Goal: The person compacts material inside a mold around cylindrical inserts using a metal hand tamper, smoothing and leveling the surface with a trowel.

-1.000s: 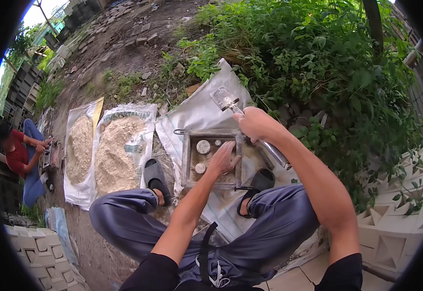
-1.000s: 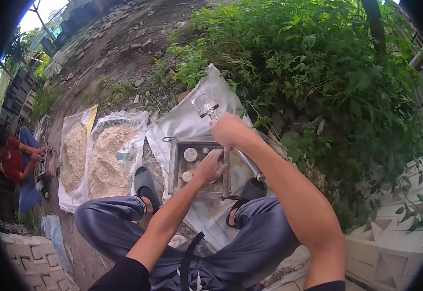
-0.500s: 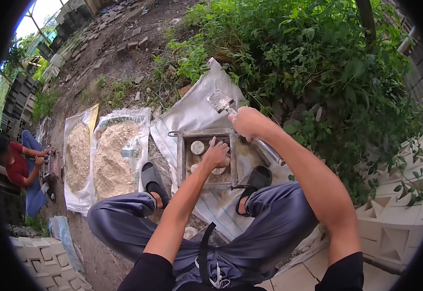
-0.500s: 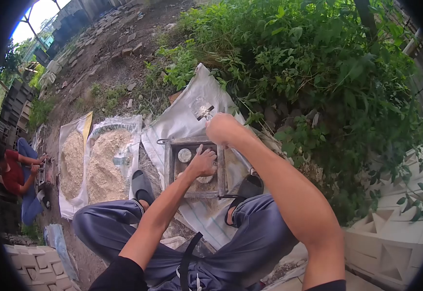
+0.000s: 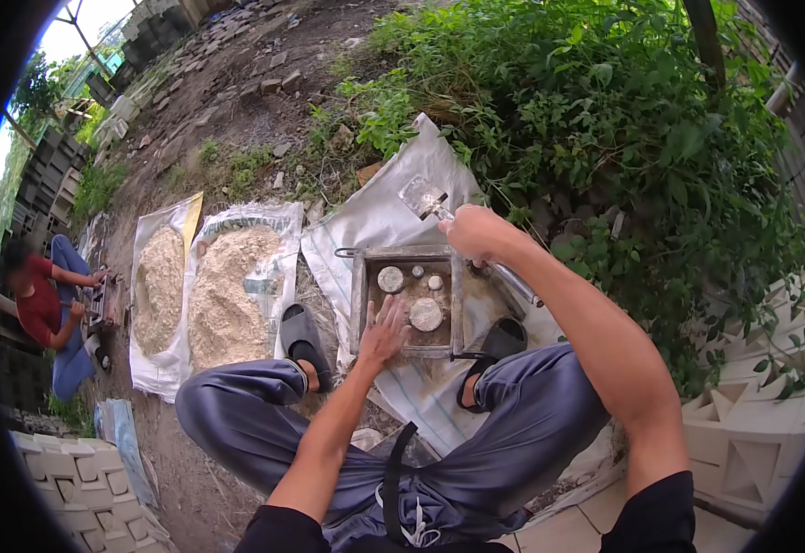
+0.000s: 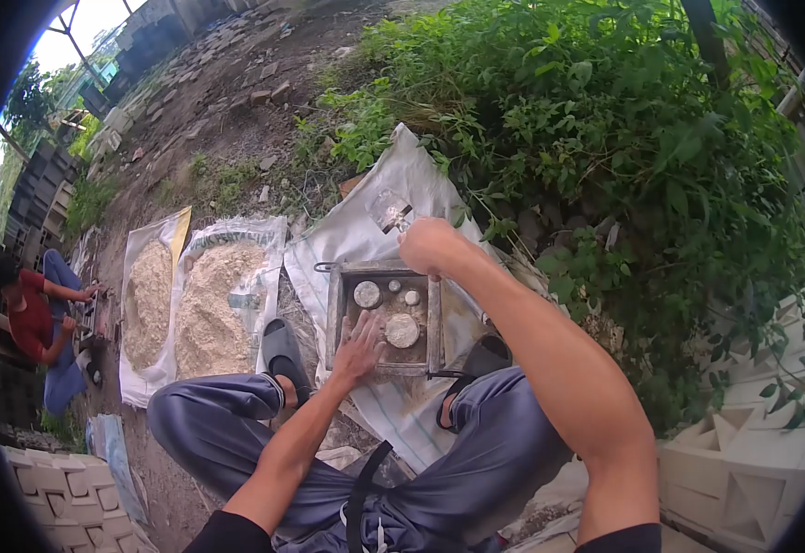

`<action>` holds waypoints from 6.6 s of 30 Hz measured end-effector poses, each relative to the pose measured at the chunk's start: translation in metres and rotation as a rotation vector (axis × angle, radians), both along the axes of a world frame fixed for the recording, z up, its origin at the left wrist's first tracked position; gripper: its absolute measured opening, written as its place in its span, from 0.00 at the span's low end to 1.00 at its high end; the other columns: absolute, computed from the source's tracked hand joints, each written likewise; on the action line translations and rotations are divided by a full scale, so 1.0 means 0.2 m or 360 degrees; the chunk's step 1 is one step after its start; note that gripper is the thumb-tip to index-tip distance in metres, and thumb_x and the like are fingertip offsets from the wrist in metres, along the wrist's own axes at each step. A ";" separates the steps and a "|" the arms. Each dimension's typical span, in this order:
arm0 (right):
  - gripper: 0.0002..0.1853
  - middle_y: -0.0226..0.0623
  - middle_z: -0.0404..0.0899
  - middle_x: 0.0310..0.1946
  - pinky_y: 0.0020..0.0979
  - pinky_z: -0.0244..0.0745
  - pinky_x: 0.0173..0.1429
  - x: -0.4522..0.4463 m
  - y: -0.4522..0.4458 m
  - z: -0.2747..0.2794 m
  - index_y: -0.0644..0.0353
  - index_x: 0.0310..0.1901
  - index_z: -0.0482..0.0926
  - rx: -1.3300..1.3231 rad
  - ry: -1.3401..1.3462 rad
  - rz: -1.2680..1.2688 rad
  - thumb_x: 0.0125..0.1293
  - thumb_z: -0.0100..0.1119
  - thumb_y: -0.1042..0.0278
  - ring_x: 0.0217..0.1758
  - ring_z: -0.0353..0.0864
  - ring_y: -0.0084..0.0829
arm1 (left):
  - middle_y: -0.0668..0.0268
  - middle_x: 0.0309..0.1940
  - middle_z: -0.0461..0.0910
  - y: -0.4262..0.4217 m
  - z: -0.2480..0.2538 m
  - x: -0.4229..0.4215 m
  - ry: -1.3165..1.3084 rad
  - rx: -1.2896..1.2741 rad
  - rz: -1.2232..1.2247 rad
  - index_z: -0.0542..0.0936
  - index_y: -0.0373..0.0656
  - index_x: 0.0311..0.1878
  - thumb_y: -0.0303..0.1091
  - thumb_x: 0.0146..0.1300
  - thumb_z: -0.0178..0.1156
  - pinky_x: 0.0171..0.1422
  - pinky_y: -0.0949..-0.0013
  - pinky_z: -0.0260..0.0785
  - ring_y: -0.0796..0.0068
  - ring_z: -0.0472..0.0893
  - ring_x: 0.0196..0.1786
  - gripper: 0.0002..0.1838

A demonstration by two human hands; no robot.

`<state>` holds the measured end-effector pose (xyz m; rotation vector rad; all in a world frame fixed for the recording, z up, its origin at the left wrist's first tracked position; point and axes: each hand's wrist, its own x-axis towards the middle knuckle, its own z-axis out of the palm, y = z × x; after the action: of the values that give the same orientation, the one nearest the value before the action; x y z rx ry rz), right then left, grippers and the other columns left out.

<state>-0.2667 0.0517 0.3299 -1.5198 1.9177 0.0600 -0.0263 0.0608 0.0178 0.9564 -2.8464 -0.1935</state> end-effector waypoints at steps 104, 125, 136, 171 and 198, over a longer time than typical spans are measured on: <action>0.27 0.57 0.79 0.22 0.39 0.79 0.31 -0.14 -0.08 -0.20 0.79 0.32 0.77 0.0056 0.0150 0.0345 0.73 0.37 0.59 0.23 0.83 0.44 | 0.66 0.57 0.75 -0.47 0.01 -0.44 -0.0011 0.0077 -0.0792 0.72 0.45 0.57 0.33 0.57 0.55 0.75 0.56 0.47 0.69 0.66 0.67 0.22; 0.26 0.55 0.79 0.22 0.39 0.79 0.31 -0.16 -0.09 -0.21 0.78 0.33 0.77 0.0114 0.0122 0.0137 0.72 0.42 0.57 0.23 0.82 0.45 | 0.74 0.29 0.78 -0.54 0.08 -0.51 -0.0116 -0.0064 -0.0868 0.75 0.49 0.31 0.30 0.49 0.56 0.60 0.65 0.57 0.74 0.73 0.48 0.05; 0.09 0.38 0.84 0.26 0.36 0.80 0.38 -0.16 -0.14 -0.23 0.60 0.30 0.86 0.0237 0.0480 0.0266 0.48 0.58 0.72 0.36 0.85 0.37 | 0.64 0.53 0.76 -0.61 0.13 -0.08 -0.0208 -0.0073 -0.1242 0.75 0.46 0.54 0.35 0.57 0.54 0.68 0.64 0.58 0.69 0.68 0.63 0.20; 0.09 0.42 0.84 0.30 0.38 0.79 0.41 -0.03 -0.13 -0.33 0.61 0.32 0.85 0.0197 0.0510 0.0441 0.48 0.61 0.74 0.36 0.85 0.40 | 0.68 0.39 0.79 -0.25 0.14 0.27 -0.0496 -0.0180 -0.0916 0.80 0.51 0.35 0.34 0.54 0.54 0.79 0.50 0.35 0.67 0.65 0.64 0.07; 0.12 0.45 0.84 0.32 0.38 0.79 0.42 0.16 -0.06 -0.39 0.68 0.29 0.84 0.0339 0.0410 0.0777 0.39 0.72 0.75 0.36 0.85 0.40 | 0.53 0.36 0.76 0.07 0.19 0.10 0.0230 0.0472 0.0830 0.72 0.35 0.42 0.28 0.59 0.48 0.55 0.58 0.65 0.55 0.73 0.49 0.10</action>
<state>-0.2343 0.0394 0.2510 -1.8623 1.6163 0.6818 -0.0069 0.0739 0.0554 1.6241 -2.3758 -0.6044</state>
